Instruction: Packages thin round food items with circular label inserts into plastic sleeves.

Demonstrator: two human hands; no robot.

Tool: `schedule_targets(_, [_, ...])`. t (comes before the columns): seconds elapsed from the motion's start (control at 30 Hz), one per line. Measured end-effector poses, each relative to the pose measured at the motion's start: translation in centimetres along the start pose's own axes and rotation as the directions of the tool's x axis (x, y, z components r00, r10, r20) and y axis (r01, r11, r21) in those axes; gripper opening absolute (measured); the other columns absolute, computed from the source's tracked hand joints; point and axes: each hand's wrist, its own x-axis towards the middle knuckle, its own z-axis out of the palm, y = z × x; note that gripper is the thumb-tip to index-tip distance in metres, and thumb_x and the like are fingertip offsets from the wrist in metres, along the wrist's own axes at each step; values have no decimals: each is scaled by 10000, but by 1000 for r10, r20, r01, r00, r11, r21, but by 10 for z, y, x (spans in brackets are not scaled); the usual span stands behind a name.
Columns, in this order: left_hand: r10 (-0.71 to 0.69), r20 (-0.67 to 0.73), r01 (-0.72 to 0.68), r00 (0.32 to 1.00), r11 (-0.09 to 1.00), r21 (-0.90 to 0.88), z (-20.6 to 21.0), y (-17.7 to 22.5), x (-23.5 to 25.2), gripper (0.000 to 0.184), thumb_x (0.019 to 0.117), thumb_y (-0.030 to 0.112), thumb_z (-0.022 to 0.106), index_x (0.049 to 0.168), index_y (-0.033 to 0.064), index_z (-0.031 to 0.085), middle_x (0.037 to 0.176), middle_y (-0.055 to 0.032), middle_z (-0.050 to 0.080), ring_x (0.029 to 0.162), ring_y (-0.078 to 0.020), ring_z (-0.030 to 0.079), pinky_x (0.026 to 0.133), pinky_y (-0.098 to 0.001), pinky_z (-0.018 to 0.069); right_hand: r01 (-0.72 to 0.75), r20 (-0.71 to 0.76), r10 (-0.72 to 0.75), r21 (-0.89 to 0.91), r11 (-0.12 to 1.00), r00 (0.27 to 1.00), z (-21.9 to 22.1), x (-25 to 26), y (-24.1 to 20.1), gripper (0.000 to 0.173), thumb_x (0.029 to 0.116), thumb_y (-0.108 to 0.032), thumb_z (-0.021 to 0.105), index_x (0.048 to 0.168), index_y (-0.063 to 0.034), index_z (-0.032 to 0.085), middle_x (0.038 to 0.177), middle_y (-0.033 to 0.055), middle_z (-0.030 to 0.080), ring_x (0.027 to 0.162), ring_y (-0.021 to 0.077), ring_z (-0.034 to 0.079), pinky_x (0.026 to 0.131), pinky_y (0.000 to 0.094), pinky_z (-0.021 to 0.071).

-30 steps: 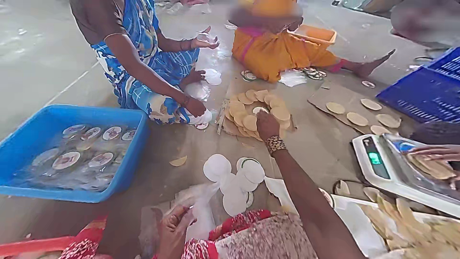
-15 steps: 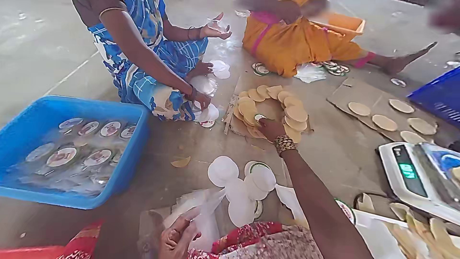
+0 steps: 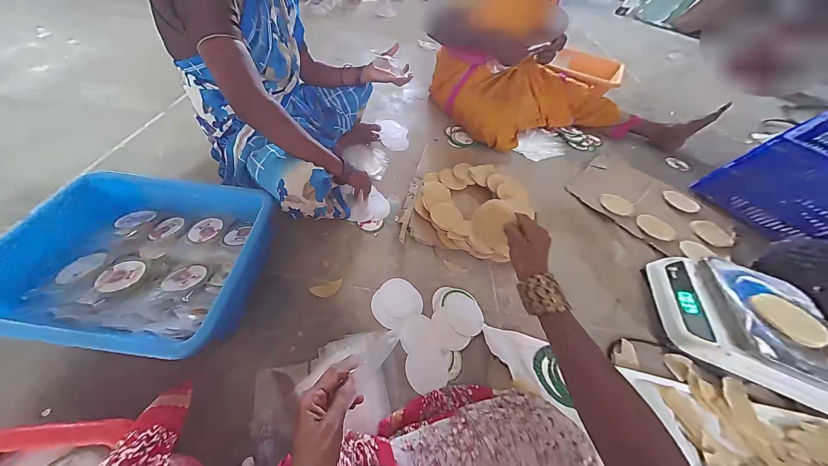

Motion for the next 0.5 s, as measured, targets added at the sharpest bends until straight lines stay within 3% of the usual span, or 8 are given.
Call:
schedule_targets(0.07, [8,-5,-8,1000,1000,0,1,-1,0,280,962,-9,524,1163,-38,717,927,-46,750,695,-73,684,651,-224,588,-100,35,94,258,961,995,-34,-51,-13,249,973,-133,504,1105,-1,669,904,29,683,788,77,659,707,292,565])
schedule_targets(0.1, [14,-11,-14,1000,1000,6,0,-1,-2,276,966,17,534,1161,-29,725,909,-41,752,680,-71,680,628,-211,578,-178,99,153,357,917,983,-53,-82,-22,230,956,-127,503,1089,-37,667,886,-25,684,763,44,663,676,259,575])
schedule_targets(0.2, [28,-4,-28,1000,1000,1,-1,3,-5,269,984,39,528,1161,-25,720,909,-27,753,685,-68,686,638,-213,581,-364,263,265,482,797,928,-113,-179,-43,218,891,-119,540,1005,-154,722,867,-83,740,749,23,693,647,217,586])
schedule_targets(0.27, [31,11,-31,999,999,-18,0,6,-9,271,994,30,512,1167,-30,711,951,-29,754,708,-72,692,671,-227,594,-482,409,291,514,710,865,-148,-239,-40,197,868,-200,659,1020,-199,784,916,-70,768,771,23,708,657,210,596])
schedule_targets(0.3, [38,17,-38,999,999,-25,0,8,-9,273,995,25,506,1167,-33,710,958,-30,754,711,-76,693,681,-232,598,-536,482,299,487,690,823,-159,-265,-34,202,856,-263,708,1031,-215,795,923,-72,771,773,16,708,658,209,596])
schedule_targets(0.37, [54,30,-53,998,998,-36,3,12,-10,273,993,15,501,1163,-34,708,997,-30,756,713,-70,690,694,-229,597,-569,538,348,324,756,768,-166,-311,-13,214,874,-256,670,1048,-181,769,909,-60,763,782,29,704,680,235,595])
schedule_targets(0.43, [61,38,-59,997,997,-50,7,11,-12,270,992,5,505,1163,-33,711,1030,-43,755,717,-80,690,702,-237,596,-458,423,405,28,888,811,-156,-348,4,271,870,-178,612,1082,-48,722,911,42,741,817,121,700,737,366,576])
schedule_targets(0.5, [53,36,-51,998,998,-48,8,7,-13,274,987,-10,504,1168,-40,708,1066,-67,751,723,-95,691,700,-245,594,-284,285,345,-235,929,894,-145,-363,2,340,865,-190,598,1123,-14,732,993,137,746,893,262,721,774,518,569])
